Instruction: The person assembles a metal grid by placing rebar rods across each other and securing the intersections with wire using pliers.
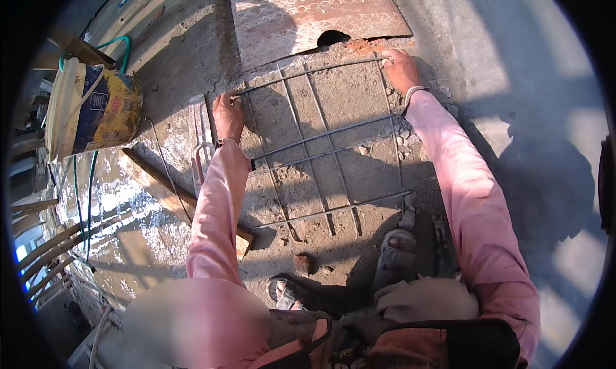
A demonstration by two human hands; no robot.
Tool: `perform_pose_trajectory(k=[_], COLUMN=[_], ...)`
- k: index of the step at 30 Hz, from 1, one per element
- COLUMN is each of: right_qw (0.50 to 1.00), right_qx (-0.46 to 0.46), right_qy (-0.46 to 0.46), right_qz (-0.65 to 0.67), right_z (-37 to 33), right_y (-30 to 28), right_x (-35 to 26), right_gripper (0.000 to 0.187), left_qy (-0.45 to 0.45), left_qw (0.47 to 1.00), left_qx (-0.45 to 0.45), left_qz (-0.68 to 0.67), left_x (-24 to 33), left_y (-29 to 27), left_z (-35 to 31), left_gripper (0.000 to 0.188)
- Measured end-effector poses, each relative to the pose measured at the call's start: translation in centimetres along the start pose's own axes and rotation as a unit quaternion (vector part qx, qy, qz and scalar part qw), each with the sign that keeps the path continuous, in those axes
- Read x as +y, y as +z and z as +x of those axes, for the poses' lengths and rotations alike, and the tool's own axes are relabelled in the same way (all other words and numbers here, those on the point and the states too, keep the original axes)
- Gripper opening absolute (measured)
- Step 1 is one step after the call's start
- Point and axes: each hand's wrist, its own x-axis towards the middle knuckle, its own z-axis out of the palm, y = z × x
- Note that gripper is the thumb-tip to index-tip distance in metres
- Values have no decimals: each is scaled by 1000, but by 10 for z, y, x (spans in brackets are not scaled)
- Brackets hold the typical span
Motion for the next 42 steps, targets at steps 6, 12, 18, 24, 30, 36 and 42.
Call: perform_pose_trajectory(k=[6,12,18,24,30,36,42], right_qw=[979,974,960,950,945,958,959], right_qx=[-158,-169,-224,-242,-255,-224,-255], right_qy=[79,104,170,182,178,154,109], right_qz=[97,106,-13,-79,-97,-90,-59], right_z=[-70,-187,-242,-240,-235,-239,-233], right_y=[-43,-89,-93,-82,-77,-69,-69], right_x=[-26,-16,-27,-34,-31,-22,-8], right_gripper=[18,19,28,27,27,27,25], left_qy=[-42,5,159,172,231,236,219], left_qw=[996,977,962,937,943,927,932], left_qx=[-82,-213,-222,-297,-235,-253,-261], left_qz=[-6,0,29,65,40,144,126], left_x=[14,11,16,36,42,44,54], left_y=[-13,-40,-56,-54,-38,-15,-15], left_z=[-41,-105,-143,-175,-185,-159,-161], left_gripper=[22,24,23,22,28,22,10])
